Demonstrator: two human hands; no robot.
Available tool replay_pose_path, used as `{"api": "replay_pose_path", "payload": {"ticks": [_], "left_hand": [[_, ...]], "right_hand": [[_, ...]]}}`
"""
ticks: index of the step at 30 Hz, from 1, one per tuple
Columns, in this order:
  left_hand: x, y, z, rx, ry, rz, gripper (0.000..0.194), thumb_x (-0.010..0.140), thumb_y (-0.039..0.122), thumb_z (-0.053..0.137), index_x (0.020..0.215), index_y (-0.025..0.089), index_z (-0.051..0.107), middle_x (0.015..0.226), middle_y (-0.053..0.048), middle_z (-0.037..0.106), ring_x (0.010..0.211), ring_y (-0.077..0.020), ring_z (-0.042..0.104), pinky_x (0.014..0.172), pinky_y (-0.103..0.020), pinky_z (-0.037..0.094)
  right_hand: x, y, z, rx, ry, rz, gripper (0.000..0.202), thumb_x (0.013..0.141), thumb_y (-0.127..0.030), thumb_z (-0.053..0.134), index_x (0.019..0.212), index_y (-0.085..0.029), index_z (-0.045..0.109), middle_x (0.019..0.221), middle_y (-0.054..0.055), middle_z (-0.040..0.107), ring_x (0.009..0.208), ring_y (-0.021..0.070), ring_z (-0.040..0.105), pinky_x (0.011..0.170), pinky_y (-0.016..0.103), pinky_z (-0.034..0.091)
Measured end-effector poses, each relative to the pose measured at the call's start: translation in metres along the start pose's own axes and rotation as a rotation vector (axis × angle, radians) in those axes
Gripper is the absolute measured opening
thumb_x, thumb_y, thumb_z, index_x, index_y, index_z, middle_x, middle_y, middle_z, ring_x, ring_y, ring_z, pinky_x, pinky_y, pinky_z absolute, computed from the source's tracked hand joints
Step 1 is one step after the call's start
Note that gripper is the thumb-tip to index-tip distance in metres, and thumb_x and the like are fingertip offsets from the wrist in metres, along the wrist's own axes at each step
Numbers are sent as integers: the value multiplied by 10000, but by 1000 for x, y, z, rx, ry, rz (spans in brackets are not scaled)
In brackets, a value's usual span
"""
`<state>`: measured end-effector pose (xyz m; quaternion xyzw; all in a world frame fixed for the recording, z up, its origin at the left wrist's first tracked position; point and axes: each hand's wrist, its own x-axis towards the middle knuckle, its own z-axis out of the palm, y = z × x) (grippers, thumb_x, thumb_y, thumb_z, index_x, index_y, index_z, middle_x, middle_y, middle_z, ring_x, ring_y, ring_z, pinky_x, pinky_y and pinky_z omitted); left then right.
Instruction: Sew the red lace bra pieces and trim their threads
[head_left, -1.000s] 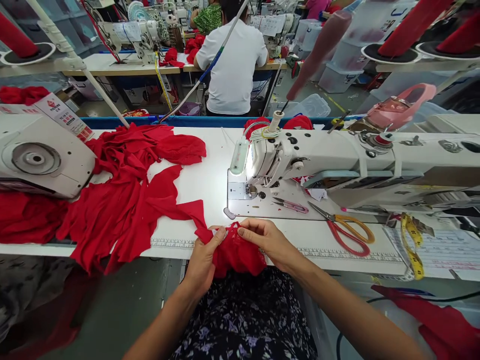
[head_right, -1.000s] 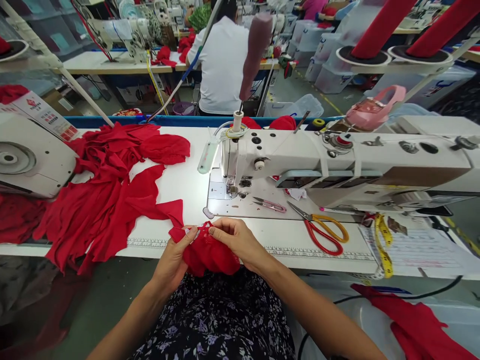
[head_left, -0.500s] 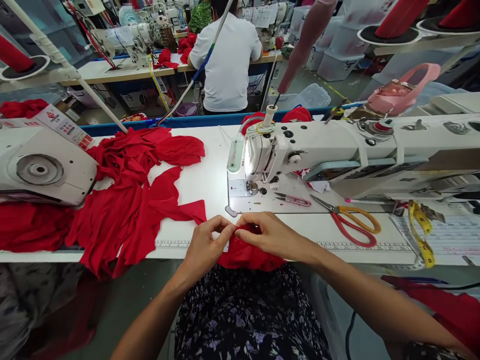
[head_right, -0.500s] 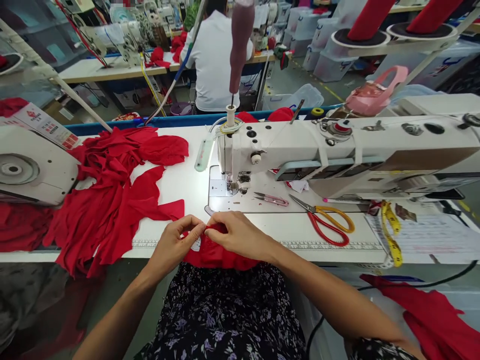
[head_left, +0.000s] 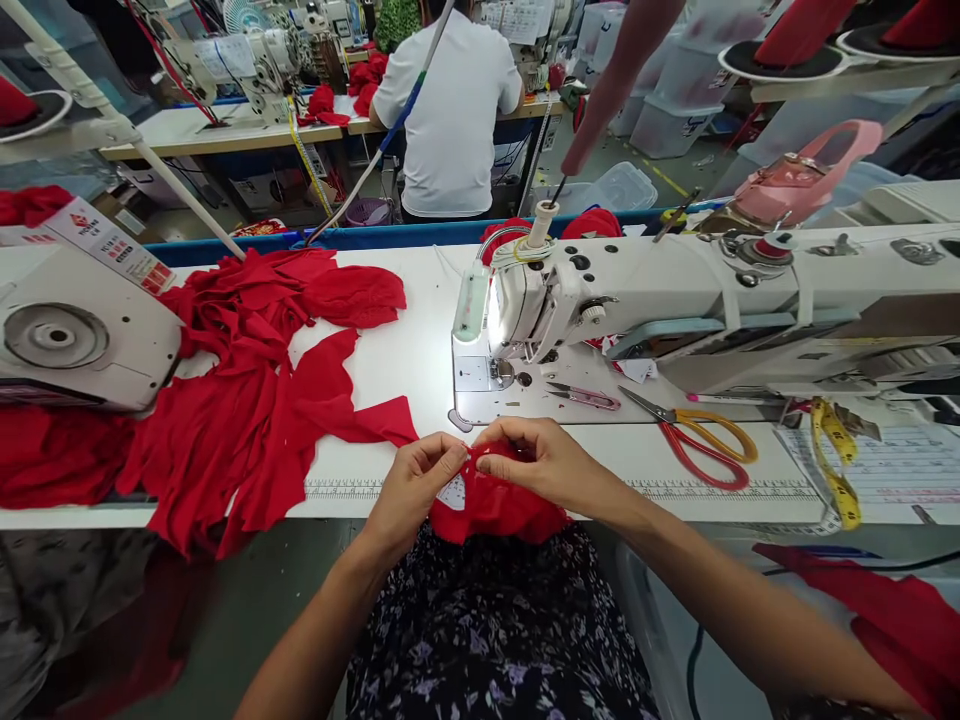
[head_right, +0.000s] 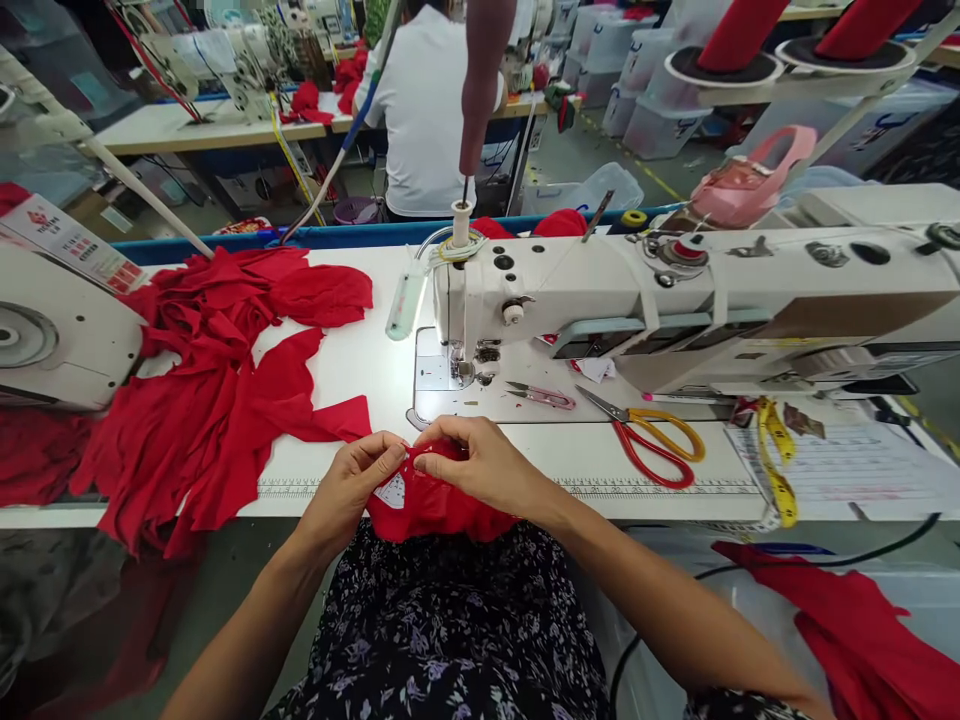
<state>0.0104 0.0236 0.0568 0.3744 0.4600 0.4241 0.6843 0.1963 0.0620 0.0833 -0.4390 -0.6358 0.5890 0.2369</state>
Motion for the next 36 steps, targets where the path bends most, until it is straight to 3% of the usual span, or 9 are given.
{"api": "replay_pose_path", "payload": {"ticks": [14, 19, 25, 31, 36], "left_hand": [[0, -1, 5, 1, 43, 69, 230, 823, 387, 736, 842, 165, 678, 807, -1, 634, 767, -110, 539, 722, -200, 434], [-1, -1, 8, -49, 23, 101, 247, 866, 418, 678, 892, 173, 662, 853, -18, 664, 777, -128, 572, 726, -220, 467], [1, 0, 5, 36, 20, 108, 239, 868, 421, 674, 880, 183, 663, 855, -11, 651, 796, -134, 563, 749, -225, 456], [0, 1, 4, 5, -12, 67, 233, 849, 394, 708, 851, 163, 679, 832, -15, 639, 779, -121, 545, 739, -214, 441], [0, -1, 3, 56, 14, 65, 247, 831, 402, 728, 841, 159, 680, 828, -13, 630, 773, -116, 529, 721, -206, 421]], "right_hand": [[-1, 3, 9, -10, 156, -75, 122, 809, -325, 673, 805, -203, 683, 746, -2, 639, 668, 122, 502, 610, 273, 396], [0, 15, 9, 118, 117, -27, 163, 791, -359, 702, 796, -203, 657, 768, -5, 642, 697, 135, 552, 636, 279, 452], [-2, 13, 8, 191, 78, -67, 349, 830, -418, 698, 1129, -239, 685, 1088, 53, 692, 997, 192, 626, 870, 351, 509], [-3, 8, 9, 2, 163, -157, 165, 869, -353, 648, 912, -231, 750, 861, 32, 680, 808, 166, 613, 690, 296, 479], [-4, 7, 8, -98, 183, -157, 141, 867, -315, 629, 812, -216, 713, 788, 13, 647, 733, 141, 560, 601, 262, 408]]}}
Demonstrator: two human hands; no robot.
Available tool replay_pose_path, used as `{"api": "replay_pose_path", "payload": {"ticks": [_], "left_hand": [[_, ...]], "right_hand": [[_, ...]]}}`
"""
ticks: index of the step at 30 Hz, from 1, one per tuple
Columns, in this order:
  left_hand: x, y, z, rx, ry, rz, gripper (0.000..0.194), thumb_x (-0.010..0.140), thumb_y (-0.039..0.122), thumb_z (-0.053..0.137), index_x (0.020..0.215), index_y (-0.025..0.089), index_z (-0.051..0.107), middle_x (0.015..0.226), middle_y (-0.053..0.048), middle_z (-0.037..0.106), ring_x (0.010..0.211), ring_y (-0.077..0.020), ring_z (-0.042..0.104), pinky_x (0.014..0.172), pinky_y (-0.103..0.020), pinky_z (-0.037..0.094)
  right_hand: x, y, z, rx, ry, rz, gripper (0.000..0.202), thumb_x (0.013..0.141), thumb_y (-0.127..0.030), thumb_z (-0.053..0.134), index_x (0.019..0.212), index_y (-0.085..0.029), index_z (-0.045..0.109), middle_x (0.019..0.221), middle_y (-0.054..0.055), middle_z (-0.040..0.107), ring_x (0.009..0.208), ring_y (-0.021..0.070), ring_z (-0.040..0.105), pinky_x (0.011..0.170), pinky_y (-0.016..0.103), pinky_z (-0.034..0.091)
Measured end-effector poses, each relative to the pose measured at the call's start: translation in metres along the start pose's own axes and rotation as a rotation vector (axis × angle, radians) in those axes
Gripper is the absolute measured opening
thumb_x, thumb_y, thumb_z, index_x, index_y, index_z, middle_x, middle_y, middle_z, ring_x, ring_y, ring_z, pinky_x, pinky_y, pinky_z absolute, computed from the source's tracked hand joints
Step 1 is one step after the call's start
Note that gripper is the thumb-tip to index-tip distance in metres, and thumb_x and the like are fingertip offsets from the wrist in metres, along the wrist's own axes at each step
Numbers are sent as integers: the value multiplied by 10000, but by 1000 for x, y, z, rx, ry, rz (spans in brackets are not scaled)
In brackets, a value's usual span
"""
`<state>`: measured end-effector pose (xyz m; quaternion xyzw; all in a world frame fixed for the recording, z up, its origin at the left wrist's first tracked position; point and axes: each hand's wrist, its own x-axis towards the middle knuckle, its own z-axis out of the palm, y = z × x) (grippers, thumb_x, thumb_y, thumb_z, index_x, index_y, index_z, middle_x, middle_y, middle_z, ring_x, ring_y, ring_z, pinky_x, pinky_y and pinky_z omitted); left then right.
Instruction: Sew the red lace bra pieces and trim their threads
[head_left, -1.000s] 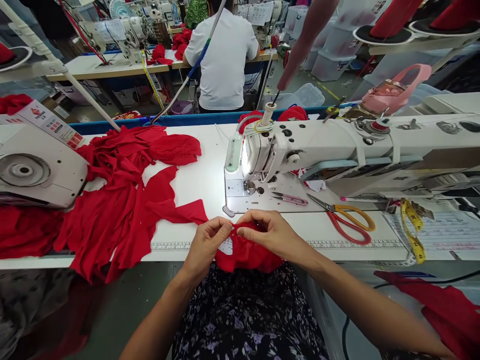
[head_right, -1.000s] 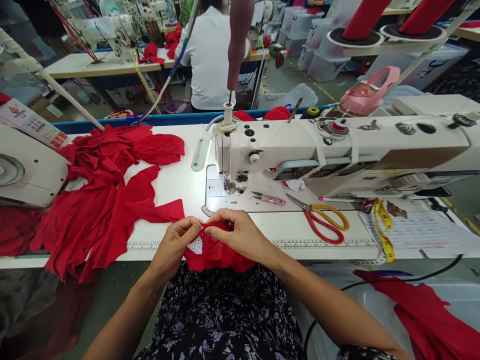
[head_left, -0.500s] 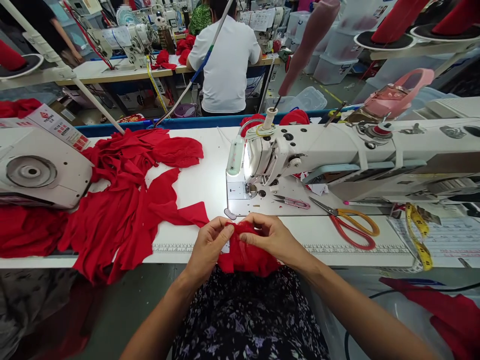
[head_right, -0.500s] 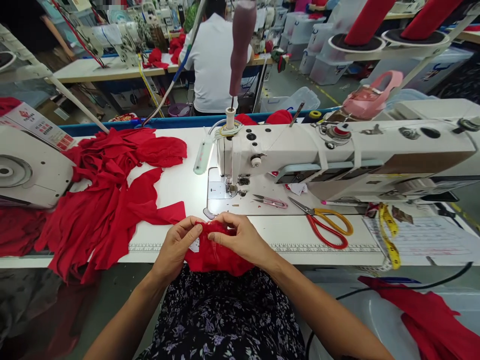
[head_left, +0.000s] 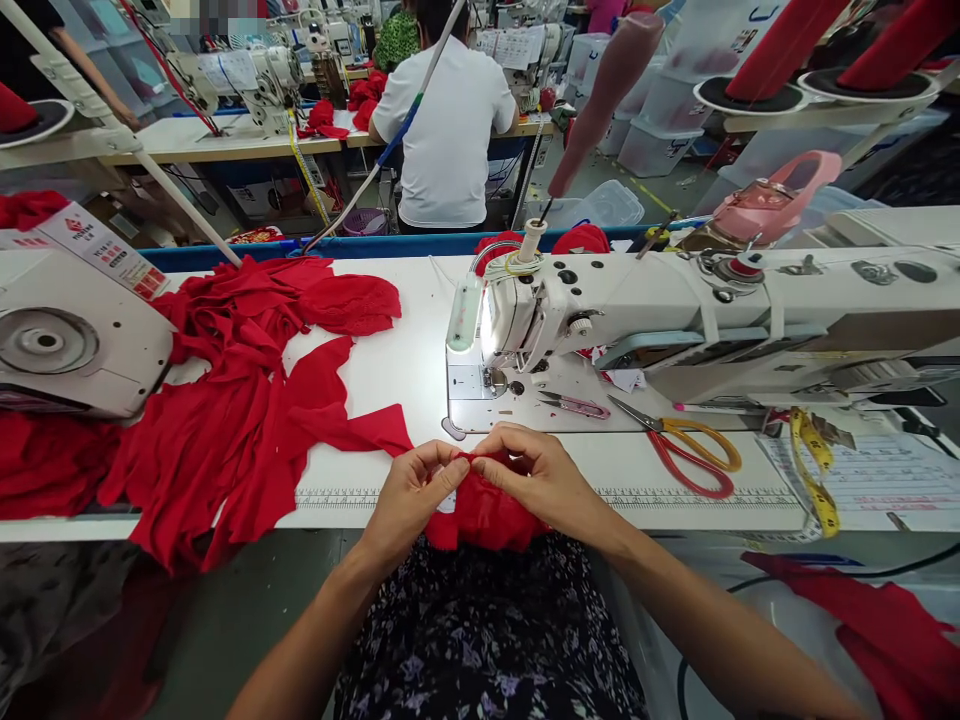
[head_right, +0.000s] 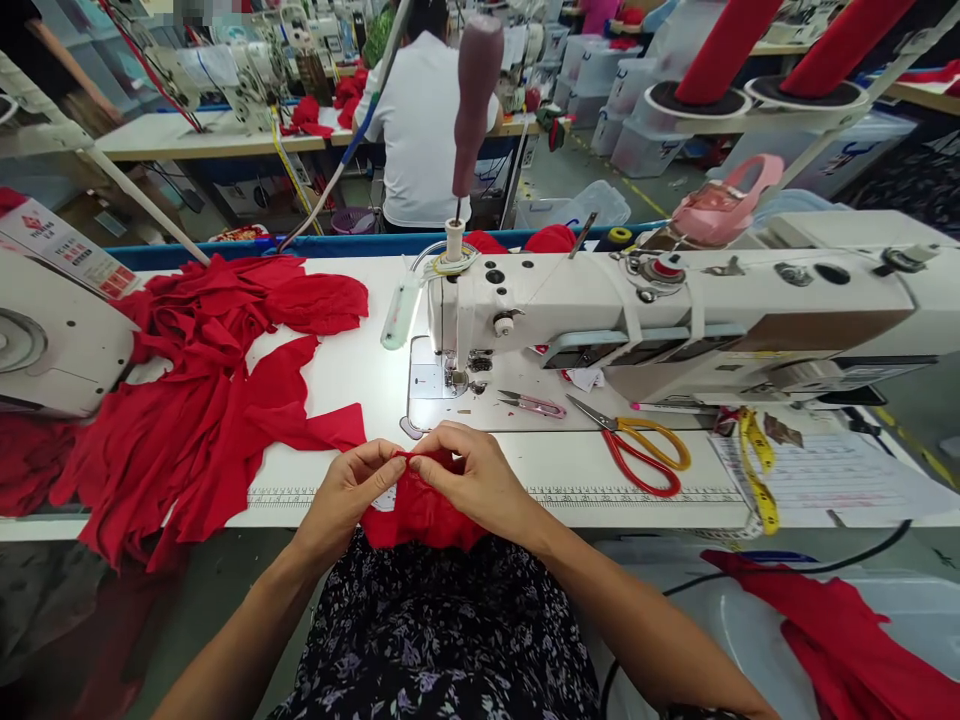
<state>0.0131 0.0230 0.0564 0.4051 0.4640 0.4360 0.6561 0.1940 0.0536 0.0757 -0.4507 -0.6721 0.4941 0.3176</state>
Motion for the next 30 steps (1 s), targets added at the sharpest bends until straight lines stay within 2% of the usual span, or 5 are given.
{"api": "replay_pose_path", "payload": {"ticks": [7, 18, 22, 25, 30], "left_hand": [[-2, 3, -3, -104, -33, -87, 262, 809, 388, 747, 794, 151, 635, 741, 8, 597, 656, -88, 488, 625, -194, 389], [-6, -10, 11, -223, 167, -25, 225, 806, 332, 763, 801, 163, 615, 755, 23, 592, 684, -78, 509, 656, -177, 420], [-6, -14, 19, -229, 152, -44, 232, 815, 358, 752, 819, 173, 613, 781, 16, 594, 706, -94, 525, 634, -184, 428], [-5, -15, 23, -179, 161, -41, 234, 821, 373, 747, 839, 184, 611, 803, 20, 591, 705, -91, 515, 619, -176, 417], [2, -8, 23, -1, 62, 51, 220, 867, 372, 702, 990, 200, 641, 854, 5, 599, 796, -116, 542, 733, -208, 438]], "right_hand": [[7, 5, -13, 314, -238, 181, 197, 799, -384, 717, 840, -193, 688, 755, -10, 635, 685, 113, 537, 625, 254, 418], [14, 11, -20, 339, -248, 194, 204, 807, -383, 701, 837, -182, 686, 734, -20, 604, 662, 101, 489, 595, 237, 371], [16, 12, -24, 287, -305, 136, 208, 809, -350, 686, 920, -177, 716, 793, -2, 644, 704, 112, 527, 634, 245, 398], [17, 12, -28, 240, -294, 121, 180, 824, -336, 655, 858, -168, 710, 747, -12, 627, 663, 99, 509, 599, 235, 371], [21, 10, -35, 176, -269, 51, 155, 833, -314, 632, 843, -171, 692, 728, -23, 609, 653, 90, 496, 587, 227, 346]]}}
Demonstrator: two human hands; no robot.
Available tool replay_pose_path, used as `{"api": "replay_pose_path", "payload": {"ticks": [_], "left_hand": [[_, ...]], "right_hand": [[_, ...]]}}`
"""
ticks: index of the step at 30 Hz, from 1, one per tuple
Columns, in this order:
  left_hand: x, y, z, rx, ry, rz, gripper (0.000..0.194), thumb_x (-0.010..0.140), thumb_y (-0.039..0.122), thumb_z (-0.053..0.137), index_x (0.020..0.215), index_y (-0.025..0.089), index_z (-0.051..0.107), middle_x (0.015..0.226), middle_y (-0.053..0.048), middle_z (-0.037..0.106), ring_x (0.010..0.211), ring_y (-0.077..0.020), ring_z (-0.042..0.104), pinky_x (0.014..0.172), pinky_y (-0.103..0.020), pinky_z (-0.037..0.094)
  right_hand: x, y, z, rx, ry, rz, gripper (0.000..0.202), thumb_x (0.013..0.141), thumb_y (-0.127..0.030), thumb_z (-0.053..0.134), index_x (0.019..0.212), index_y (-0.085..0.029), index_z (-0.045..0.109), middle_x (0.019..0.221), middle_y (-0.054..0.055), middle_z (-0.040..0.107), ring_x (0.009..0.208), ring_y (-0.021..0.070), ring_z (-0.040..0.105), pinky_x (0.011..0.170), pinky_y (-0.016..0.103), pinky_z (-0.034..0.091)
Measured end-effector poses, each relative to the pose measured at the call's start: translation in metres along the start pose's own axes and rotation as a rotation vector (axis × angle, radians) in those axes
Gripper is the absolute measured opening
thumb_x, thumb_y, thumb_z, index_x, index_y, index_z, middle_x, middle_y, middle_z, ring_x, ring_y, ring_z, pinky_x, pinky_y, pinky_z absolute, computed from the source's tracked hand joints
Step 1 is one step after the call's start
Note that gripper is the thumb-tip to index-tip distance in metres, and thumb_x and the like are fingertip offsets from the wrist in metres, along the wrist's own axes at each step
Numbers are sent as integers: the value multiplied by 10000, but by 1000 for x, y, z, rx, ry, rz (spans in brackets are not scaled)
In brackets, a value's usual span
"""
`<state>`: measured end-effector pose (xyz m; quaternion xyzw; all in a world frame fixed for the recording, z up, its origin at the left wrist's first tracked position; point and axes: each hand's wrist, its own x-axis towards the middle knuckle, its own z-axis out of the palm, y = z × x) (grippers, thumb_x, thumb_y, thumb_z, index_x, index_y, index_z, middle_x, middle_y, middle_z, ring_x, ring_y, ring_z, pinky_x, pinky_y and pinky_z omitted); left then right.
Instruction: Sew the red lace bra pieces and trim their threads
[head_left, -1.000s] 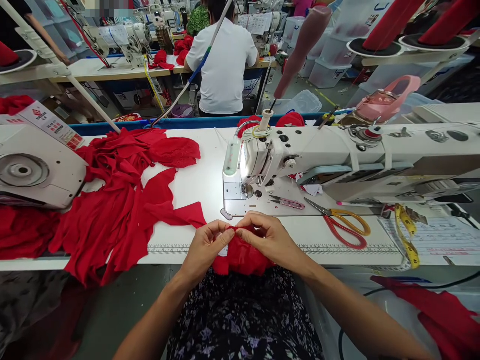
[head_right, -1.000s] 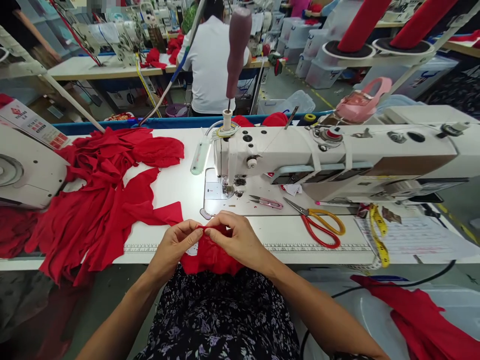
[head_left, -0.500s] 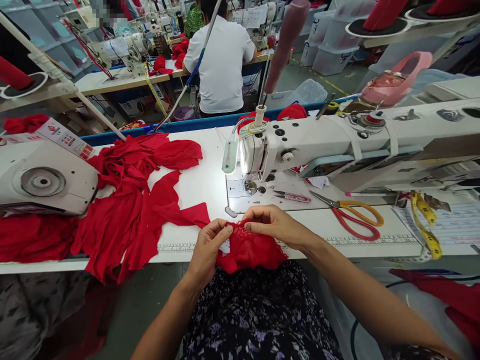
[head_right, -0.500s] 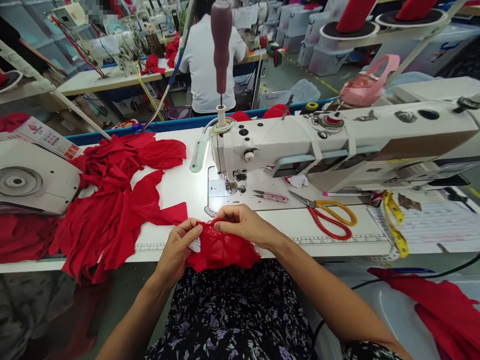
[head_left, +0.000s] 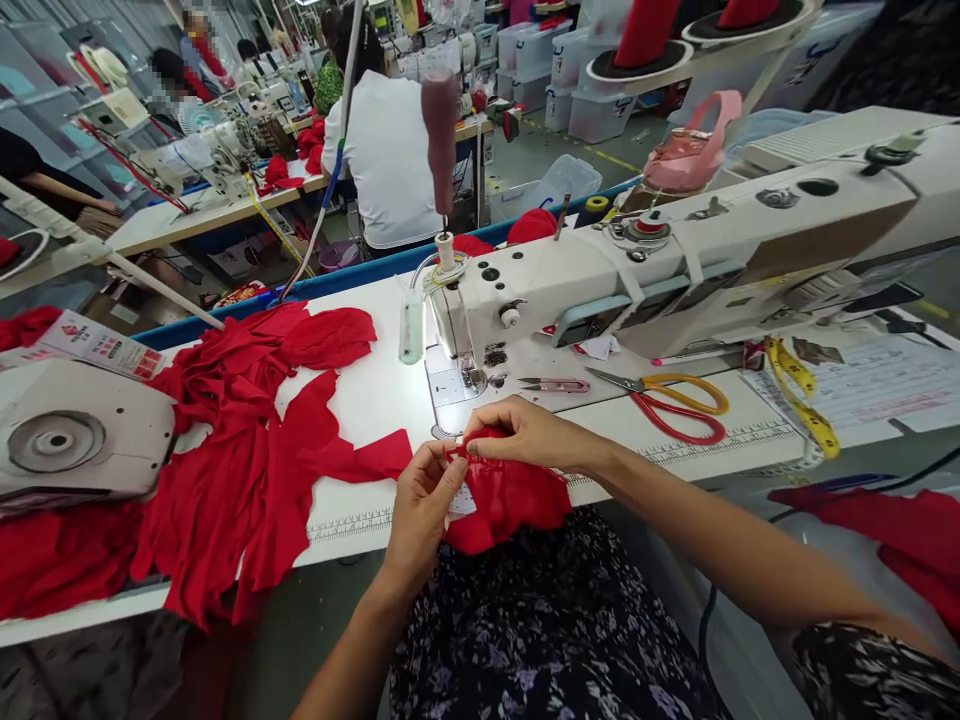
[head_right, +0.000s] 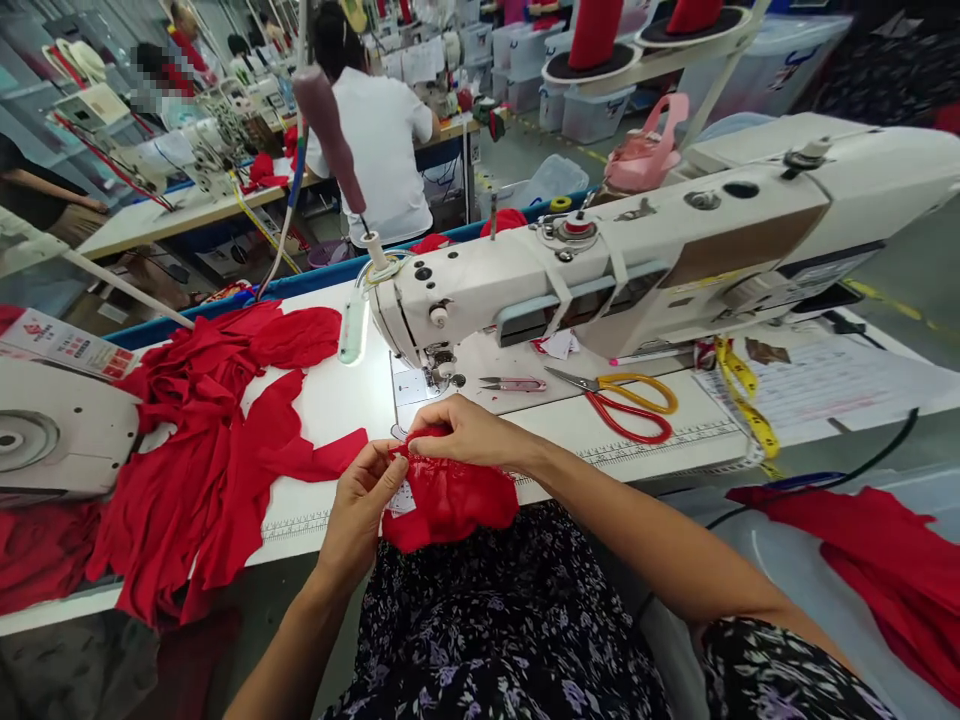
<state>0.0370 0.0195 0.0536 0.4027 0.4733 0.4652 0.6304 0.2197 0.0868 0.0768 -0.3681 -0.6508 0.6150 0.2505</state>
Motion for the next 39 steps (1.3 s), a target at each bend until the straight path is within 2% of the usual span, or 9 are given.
{"api": "replay_pose_path", "payload": {"ticks": [5, 13, 19, 26, 31, 39], "left_hand": [[7, 14, 1, 80, -6, 62, 198, 871, 374, 686, 905, 181, 656, 856, 0, 611, 816, -122, 538, 770, -217, 434], [4, 14, 8, -129, 27, -133, 243, 792, 383, 757, 867, 194, 623, 813, 20, 619, 703, -101, 533, 548, -179, 370], [4, 11, 5, -125, 41, -126, 247, 783, 378, 766, 870, 185, 638, 856, 12, 628, 785, -112, 549, 654, -188, 435], [9, 3, 0, -159, 17, -144, 226, 780, 354, 777, 875, 188, 655, 866, 16, 631, 794, -104, 559, 734, -202, 452], [12, -2, -1, -177, 3, -178, 242, 763, 355, 791, 880, 186, 665, 853, 7, 650, 747, -107, 574, 682, -208, 447], [13, -3, -1, -192, 8, -199, 264, 749, 378, 792, 847, 175, 653, 826, -3, 647, 731, -119, 576, 666, -220, 449]], "right_hand": [[-3, -7, -11, -16, 22, -3, 131, 807, -291, 645, 842, -172, 687, 734, -17, 607, 650, 91, 491, 573, 221, 342], [-13, 1, -20, 115, 43, 69, 181, 776, -337, 705, 837, -167, 688, 760, -11, 626, 671, 99, 527, 609, 223, 383], [-21, 5, -30, 75, 41, 116, 236, 756, -389, 725, 800, -161, 686, 708, -19, 601, 642, 96, 507, 576, 218, 362], [-35, 8, -44, 66, 82, 192, 288, 716, -430, 755, 801, -163, 688, 732, -9, 625, 673, 110, 529, 609, 235, 385], [-41, 12, -50, 55, 111, 182, 302, 745, -448, 737, 817, -160, 679, 753, -8, 618, 696, 114, 517, 634, 249, 380], [-34, 12, -44, -8, 151, 196, 358, 720, -502, 734, 792, -159, 665, 747, -5, 598, 704, 122, 500, 650, 270, 384]]}}
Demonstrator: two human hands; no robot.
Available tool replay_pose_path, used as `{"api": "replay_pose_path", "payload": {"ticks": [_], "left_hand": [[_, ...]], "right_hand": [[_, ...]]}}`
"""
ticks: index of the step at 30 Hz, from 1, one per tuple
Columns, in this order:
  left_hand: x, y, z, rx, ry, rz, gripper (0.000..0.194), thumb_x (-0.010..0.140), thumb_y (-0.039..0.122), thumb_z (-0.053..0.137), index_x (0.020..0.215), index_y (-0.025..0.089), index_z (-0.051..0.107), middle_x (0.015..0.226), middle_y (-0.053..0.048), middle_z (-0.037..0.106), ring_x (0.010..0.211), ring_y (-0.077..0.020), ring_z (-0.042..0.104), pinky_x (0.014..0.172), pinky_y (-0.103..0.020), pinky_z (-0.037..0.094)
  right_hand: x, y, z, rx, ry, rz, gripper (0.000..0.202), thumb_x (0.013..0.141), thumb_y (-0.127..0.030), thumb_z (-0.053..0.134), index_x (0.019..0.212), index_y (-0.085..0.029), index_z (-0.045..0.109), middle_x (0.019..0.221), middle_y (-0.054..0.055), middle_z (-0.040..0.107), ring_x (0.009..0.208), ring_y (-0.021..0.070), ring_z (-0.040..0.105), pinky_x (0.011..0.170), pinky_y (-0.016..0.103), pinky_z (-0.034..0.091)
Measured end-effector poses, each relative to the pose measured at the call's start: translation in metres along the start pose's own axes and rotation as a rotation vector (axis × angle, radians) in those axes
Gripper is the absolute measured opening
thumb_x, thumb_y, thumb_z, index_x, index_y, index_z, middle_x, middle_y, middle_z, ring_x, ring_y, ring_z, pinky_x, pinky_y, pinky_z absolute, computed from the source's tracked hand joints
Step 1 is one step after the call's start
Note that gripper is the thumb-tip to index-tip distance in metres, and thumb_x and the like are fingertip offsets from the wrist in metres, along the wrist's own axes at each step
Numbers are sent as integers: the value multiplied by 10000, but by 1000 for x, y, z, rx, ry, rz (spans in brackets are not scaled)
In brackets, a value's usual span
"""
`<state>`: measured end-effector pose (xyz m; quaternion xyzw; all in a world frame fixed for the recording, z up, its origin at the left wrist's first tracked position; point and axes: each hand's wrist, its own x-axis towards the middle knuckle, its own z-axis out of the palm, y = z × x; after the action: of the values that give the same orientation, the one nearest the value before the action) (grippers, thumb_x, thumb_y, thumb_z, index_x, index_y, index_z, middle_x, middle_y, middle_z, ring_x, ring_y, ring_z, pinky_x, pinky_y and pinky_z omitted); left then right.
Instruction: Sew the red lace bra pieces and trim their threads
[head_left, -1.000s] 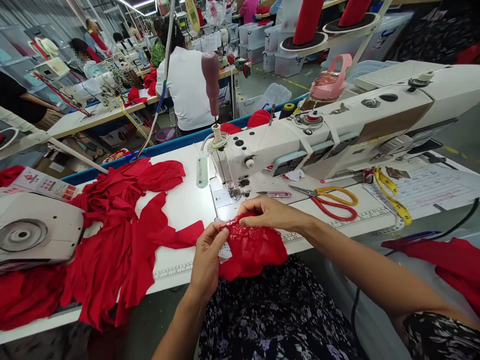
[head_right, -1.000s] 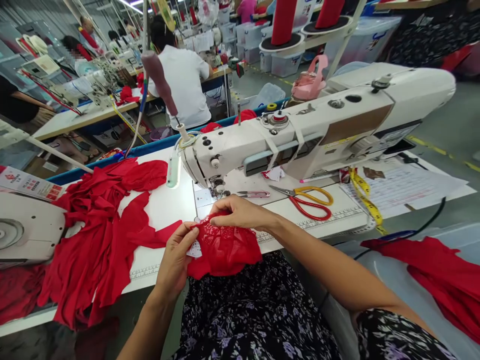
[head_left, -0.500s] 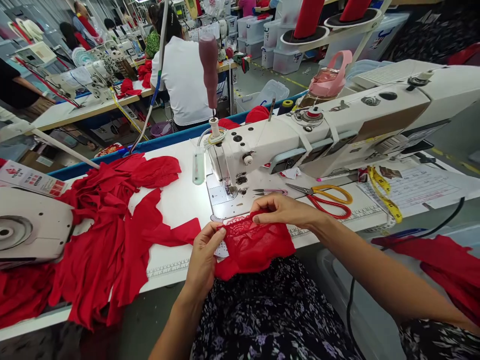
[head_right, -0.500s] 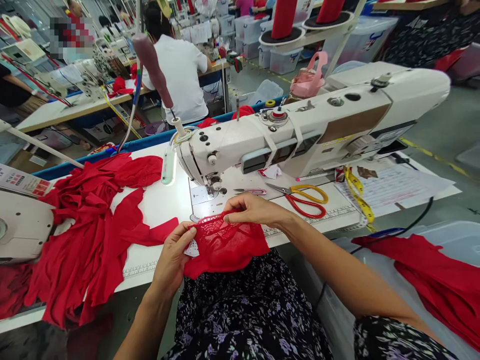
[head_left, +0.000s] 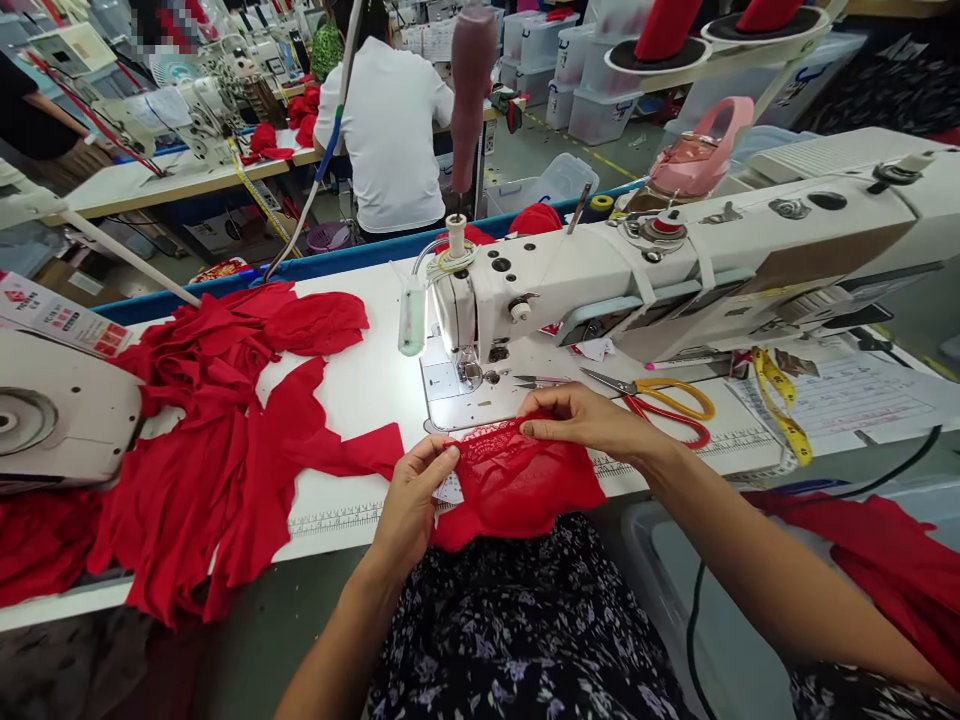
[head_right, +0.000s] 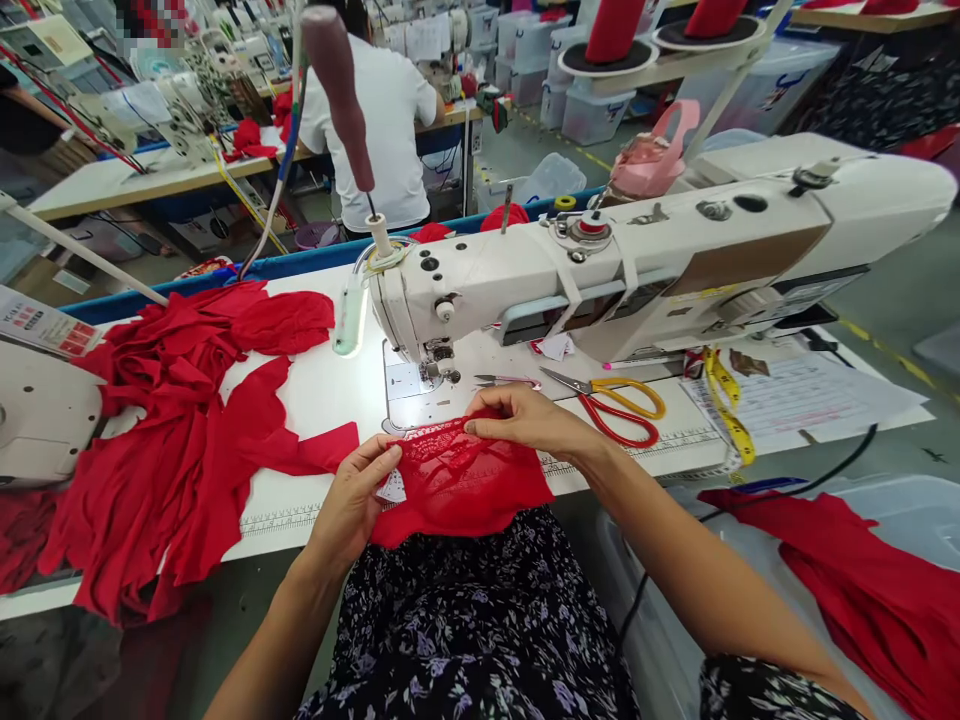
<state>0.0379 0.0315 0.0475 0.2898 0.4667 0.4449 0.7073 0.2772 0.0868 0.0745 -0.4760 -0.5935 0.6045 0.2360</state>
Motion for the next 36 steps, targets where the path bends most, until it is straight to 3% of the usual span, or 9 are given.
{"api": "replay_pose_path", "payload": {"ticks": [7, 15, 21, 25, 27, 31, 34, 36], "left_hand": [[6, 7, -20, 23, 24, 60, 243, 801, 390, 746, 894, 188, 647, 816, 17, 619, 740, -109, 542, 669, -200, 427], [12, 12, -32, 4, 91, 69, 332, 723, 429, 801, 848, 164, 644, 778, 16, 624, 678, -104, 528, 618, -199, 397], [18, -4, -28, 40, 44, 91, 332, 759, 469, 753, 829, 166, 635, 705, 17, 602, 659, -115, 521, 629, -217, 379], [27, -8, -24, 268, 84, 156, 285, 813, 459, 660, 777, 180, 613, 639, 28, 562, 584, -115, 463, 571, -229, 314], [31, -6, -23, 367, 124, 185, 240, 812, 412, 647, 740, 186, 617, 605, 29, 548, 561, -121, 451, 555, -237, 296], [32, 5, -25, 457, 182, 251, 120, 779, 322, 670, 745, 208, 654, 630, 9, 601, 604, -155, 508, 580, -253, 337], [29, 20, -31, 566, 203, 327, 125, 778, 308, 677, 872, 226, 686, 744, -30, 682, 689, -197, 604, 630, -275, 415], [33, 35, -38, 757, 235, 389, 167, 812, 311, 652, 957, 232, 683, 822, -54, 715, 753, -217, 656, 663, -289, 455]], "right_hand": [[7, -8, -9, -89, -45, 21, 393, 750, -551, 710, 750, -164, 640, 701, -22, 554, 668, 108, 459, 625, 267, 349], [20, -6, -16, -168, -10, 43, 435, 764, -591, 681, 807, -159, 659, 703, -5, 557, 656, 122, 467, 583, 263, 334], [28, 0, -14, -656, 170, -56, 279, 869, -449, 564, 819, -197, 673, 763, 18, 647, 717, 170, 539, 639, 291, 359], [31, 13, 2, -1114, 396, -192, 263, 949, -348, 454, 943, -206, 676, 965, 74, 703, 817, 208, 617, 658, 300, 362], [34, 23, 10, -1287, 489, -250, 315, 982, -339, 404, 969, -195, 684, 945, 88, 699, 767, 206, 620, 600, 304, 324], [45, 40, 11, -1425, 567, -397, 395, 1007, -365, 378, 915, -179, 714, 803, 97, 679, 675, 192, 586, 562, 307, 285], [54, 43, 2, -1424, 589, -449, 434, 1008, -393, 366, 903, -178, 729, 835, 109, 684, 635, 187, 556, 545, 314, 268], [57, 40, -3, -1416, 555, -481, 433, 1009, -384, 358, 925, -181, 732, 868, 120, 682, 686, 207, 574, 551, 318, 291]]}}
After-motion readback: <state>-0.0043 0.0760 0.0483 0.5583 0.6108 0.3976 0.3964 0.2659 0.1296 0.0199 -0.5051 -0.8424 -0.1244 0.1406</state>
